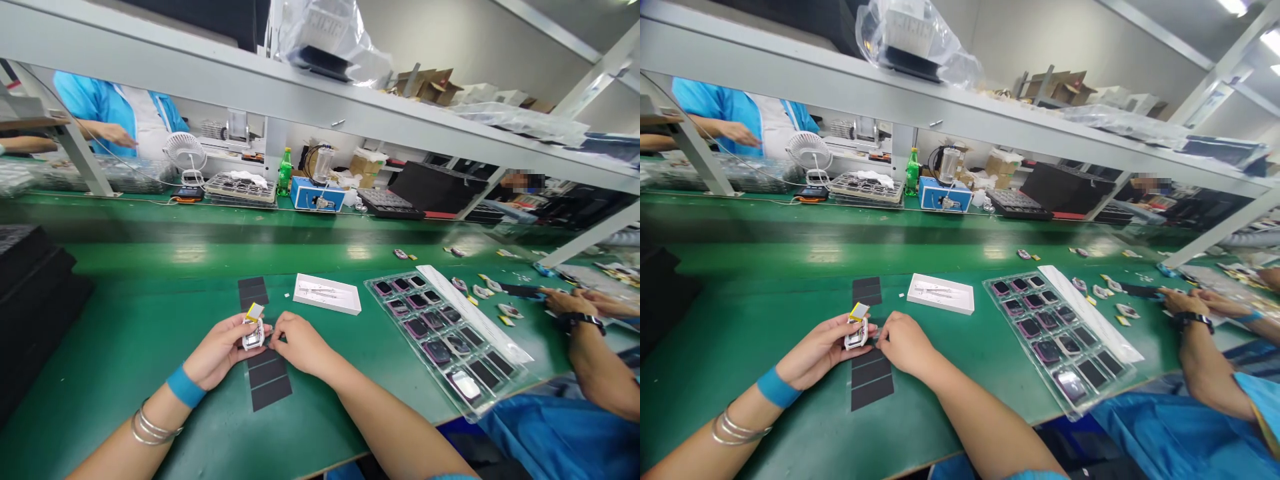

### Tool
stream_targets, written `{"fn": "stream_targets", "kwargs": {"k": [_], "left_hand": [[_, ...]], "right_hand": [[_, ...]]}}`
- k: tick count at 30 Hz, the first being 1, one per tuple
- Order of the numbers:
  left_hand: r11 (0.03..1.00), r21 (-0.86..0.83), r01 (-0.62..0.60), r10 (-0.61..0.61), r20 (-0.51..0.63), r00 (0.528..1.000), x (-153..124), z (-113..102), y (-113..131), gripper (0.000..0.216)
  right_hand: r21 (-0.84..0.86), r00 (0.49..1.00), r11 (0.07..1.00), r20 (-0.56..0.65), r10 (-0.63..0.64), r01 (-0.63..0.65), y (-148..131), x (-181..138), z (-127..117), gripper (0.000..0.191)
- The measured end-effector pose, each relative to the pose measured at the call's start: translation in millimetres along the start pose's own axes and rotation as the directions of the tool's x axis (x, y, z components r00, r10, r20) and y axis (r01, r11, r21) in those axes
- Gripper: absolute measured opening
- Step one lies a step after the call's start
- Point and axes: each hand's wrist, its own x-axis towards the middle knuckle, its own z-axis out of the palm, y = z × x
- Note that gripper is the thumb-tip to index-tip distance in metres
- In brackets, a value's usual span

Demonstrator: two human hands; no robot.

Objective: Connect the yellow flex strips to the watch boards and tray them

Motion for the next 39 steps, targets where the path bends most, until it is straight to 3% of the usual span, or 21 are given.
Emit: {"fn": "stream_targets", "kwargs": {"k": [11, 14, 17, 19, 26, 31, 39], "left_hand": [[1.000, 0.014, -0.008, 0.007, 0.015, 1.000, -1, 1, 0, 0.017], [1.000, 0.011, -0.011, 0.011, 0.006, 1.000, -1, 1, 0, 0.017], [1.000, 0.020, -0.017, 0.017, 0.008, 1.000, 0, 2, 0, 0.019], [0.998, 0.048, -0.032, 0.032, 0.000, 0.999, 1, 2, -1, 0.021], [0.977, 0.197, -0.086, 0.098, -0.054, 0.994, 1, 4, -4, 0.029], [0.966, 0.245, -0.083, 0.101, -0.063, 0.993, 1, 6, -4, 0.033], [0.953, 0.291, -0.082, 0.097, -0.037, 0.995, 2, 5, -5, 0.038]], "right_hand": [[-0.019, 0.992, 0.996, 0.096, -0.081, 0.083, -10, -11, -22, 0.010], [0.112, 0.986, 0.981, -0.068, -0.149, 0.156, -11, -10, -29, 0.009], [0.251, 0.923, 0.929, -0.343, -0.176, 0.271, -10, -8, -30, 0.006], [0.329, 0.893, 0.893, -0.425, -0.151, 0.308, -9, -7, -27, 0.005], [0.522, 0.961, 0.822, -0.258, -0.101, 0.227, -11, -6, -13, 0.005], [0.498, 0.978, 0.850, -0.188, -0.091, 0.175, -11, -5, -10, 0.004], [0.472, 0.971, 0.850, -0.157, -0.179, 0.233, -10, -4, -10, 0.012]]}}
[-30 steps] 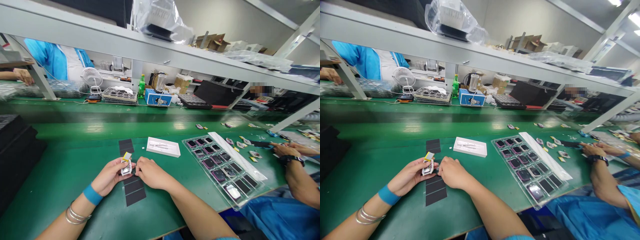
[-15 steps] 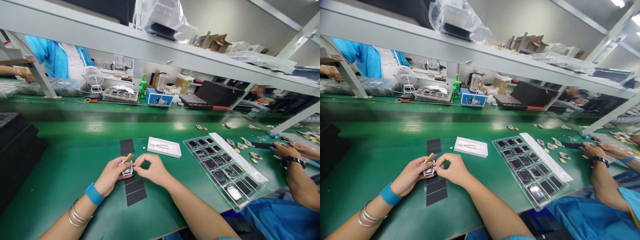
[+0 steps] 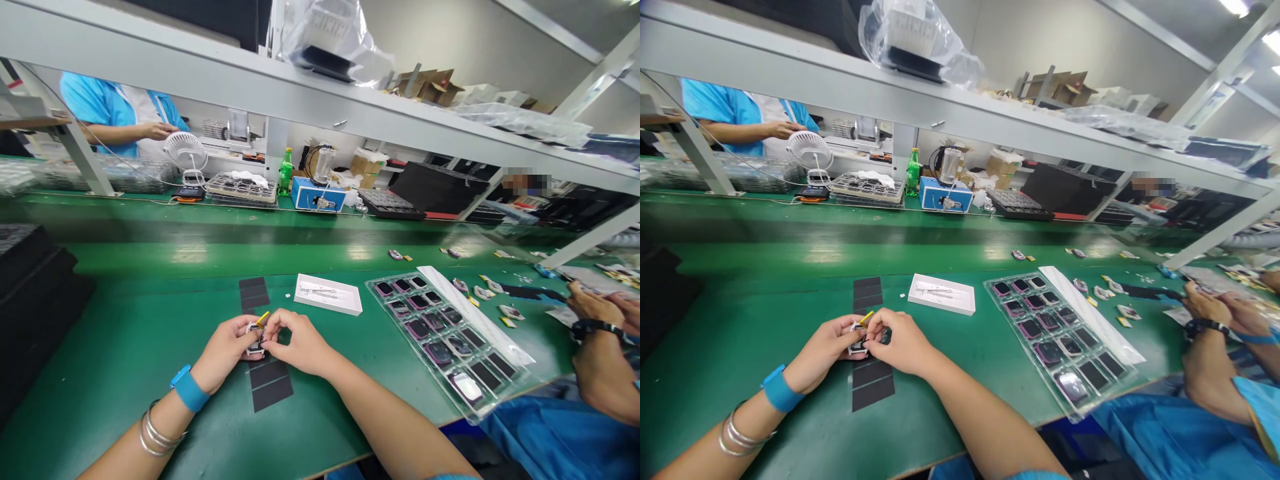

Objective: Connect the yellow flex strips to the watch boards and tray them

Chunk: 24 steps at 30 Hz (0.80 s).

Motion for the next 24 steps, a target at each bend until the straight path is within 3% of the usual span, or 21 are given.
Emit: {"fn": "stream_targets", "kwargs": {"k": [5, 12, 24], "left_hand": [[1.000, 0.004, -0.010, 0.010, 0.018, 1.000, 1.4, -2.0, -3.4, 0.037], [1.000, -0.022, 0.009, -0.009, 0.014, 1.000, 0.1, -0.3, -0.7, 0.035], [0.999, -0.046, 0.014, -0.013, 0.014, 1.000, -1.2, 0.6, -1.9, 0.034]], "right_hand": [[-0.015, 1.000, 1.000, -0.013, -0.022, 0.021, 1.6, 0.1, 2.0, 0.014], [-0.194, 0.995, 0.981, -0.090, -0.037, 0.019, 0.2, 1.0, 6.1, 0.014], [-0.217, 0.990, 0.975, -0.123, -0.075, 0.047, 3.0, 1.0, 8.6, 0.019]]}}
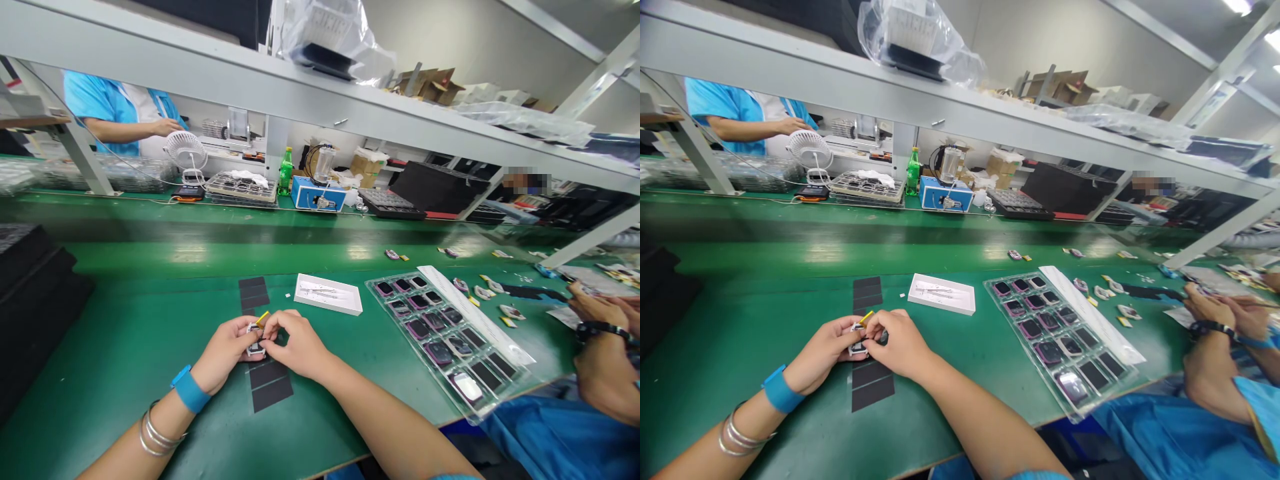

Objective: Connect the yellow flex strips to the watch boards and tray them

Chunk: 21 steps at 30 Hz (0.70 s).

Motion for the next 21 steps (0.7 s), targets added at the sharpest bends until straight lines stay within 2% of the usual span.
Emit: {"fn": "stream_targets", "kwargs": {"k": [7, 10, 12, 14, 17, 19, 21], "left_hand": [[0.999, -0.044, -0.025, 0.023, -0.033, 0.999, 2, 0, -1, 0.035], [0.999, -0.037, -0.027, 0.025, -0.043, 0.999, 1, 1, 0, 0.034], [1.000, -0.016, -0.011, 0.010, -0.032, 0.999, 0, 1, 0, 0.033], [1.000, 0.004, 0.002, -0.002, -0.006, 1.000, -1, 2, 0, 0.034], [1.000, 0.027, 0.012, -0.013, 0.032, 0.999, -2, 2, 1, 0.033], [1.000, 0.011, 0.022, -0.023, 0.057, 0.998, -3, 1, 2, 0.031], [0.998, -0.047, 0.032, -0.027, 0.091, 0.995, -3, 1, 4, 0.029]], "right_hand": [[-0.126, 0.995, 0.987, 0.005, -0.102, 0.102, 1, -1, 3, 0.019], [-0.183, 0.996, 0.981, -0.050, -0.067, 0.057, 2, -1, 1, 0.021], [-0.100, 0.996, 0.995, -0.092, 0.011, -0.021, 5, 0, -2, 0.031], [0.060, 0.991, 0.994, -0.088, 0.097, -0.092, 8, 2, -5, 0.038], [0.185, 0.987, 0.971, -0.021, 0.160, -0.153, 11, 4, -7, 0.017], [0.163, 0.986, 0.974, -0.029, 0.163, -0.157, 9, 5, -7, 0.004], [0.111, 0.986, 0.984, -0.084, 0.147, -0.137, 6, 5, -6, 0.004]]}}
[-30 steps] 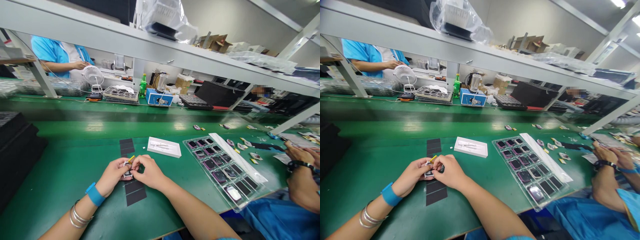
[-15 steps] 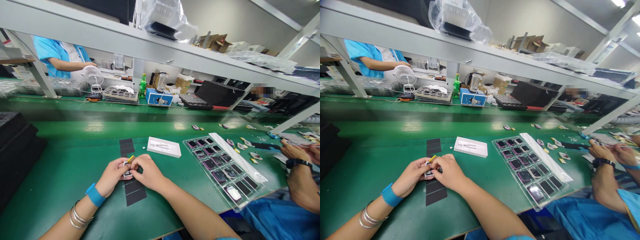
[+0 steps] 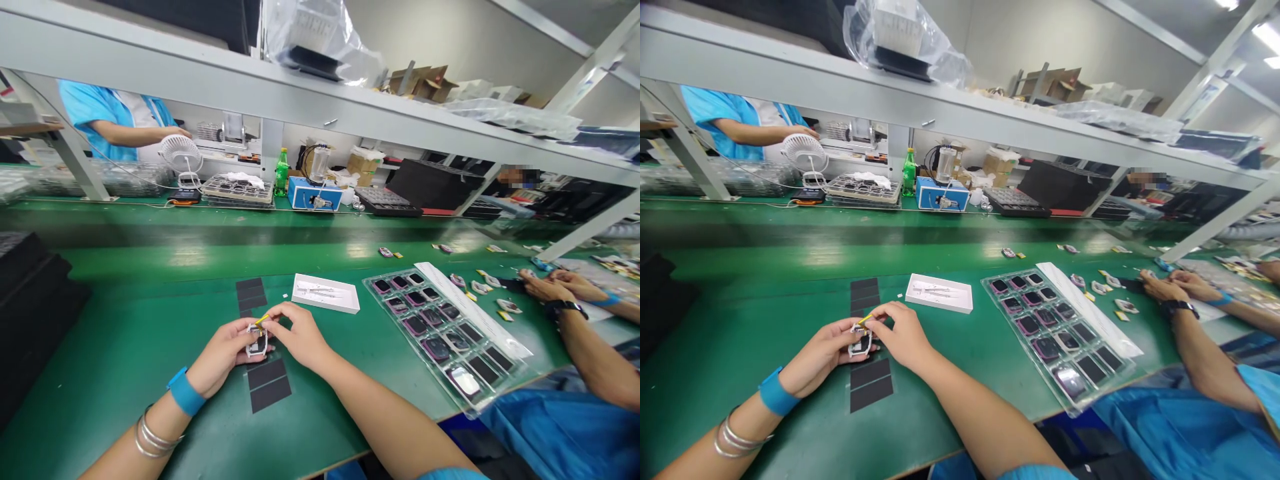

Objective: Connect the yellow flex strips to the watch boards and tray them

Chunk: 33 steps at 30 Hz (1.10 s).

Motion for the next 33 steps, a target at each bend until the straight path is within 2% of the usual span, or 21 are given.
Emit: {"fn": "stream_targets", "kwargs": {"k": [3, 7, 13, 17, 21, 24, 26, 31, 33], "left_hand": [[0.997, -0.075, -0.007, 0.009, 0.022, 1.000, -1, 1, 2, 0.032], [1.000, -0.015, -0.013, 0.013, -0.022, 1.000, 1, 2, 0, 0.030], [0.999, -0.033, 0.011, -0.013, -0.045, 0.999, 2, 2, -3, 0.025], [0.989, -0.147, 0.020, -0.025, -0.029, 0.999, 2, 0, -3, 0.013], [0.937, -0.346, 0.053, -0.036, 0.055, 0.998, 4, -6, -4, 0.026], [0.893, -0.442, 0.081, -0.064, 0.054, 0.996, 6, -10, -3, 0.027], [0.891, -0.448, 0.074, -0.064, 0.037, 0.997, 7, -11, -1, 0.025], [0.941, -0.338, -0.013, 0.036, 0.062, 0.997, 6, -10, 2, 0.028], [0.963, -0.265, -0.054, 0.076, 0.074, 0.994, 4, -9, 2, 0.034]], "right_hand": [[-0.069, 0.996, 0.996, -0.059, -0.066, 0.062, -2, -1, 2, 0.005], [-0.094, 0.986, 0.986, -0.084, -0.148, 0.140, -1, -3, 7, 0.003], [-0.130, 0.965, 0.956, 0.003, -0.263, 0.261, 0, -4, 12, 0.014], [-0.283, 0.922, 0.882, 0.028, -0.386, 0.378, 1, -5, 11, 0.020], [-0.439, 0.881, 0.778, 0.070, -0.468, 0.449, 0, -8, 12, 0.020], [-0.482, 0.876, 0.743, 0.126, -0.466, 0.464, 1, -9, 12, 0.021], [-0.459, 0.885, 0.764, 0.138, -0.444, 0.454, 1, -8, 12, 0.021], [-0.270, 0.947, 0.908, 0.049, -0.319, 0.320, 1, -5, 8, 0.014], [-0.154, 0.975, 0.963, -0.001, -0.222, 0.219, 2, -4, 7, 0.024]]}}
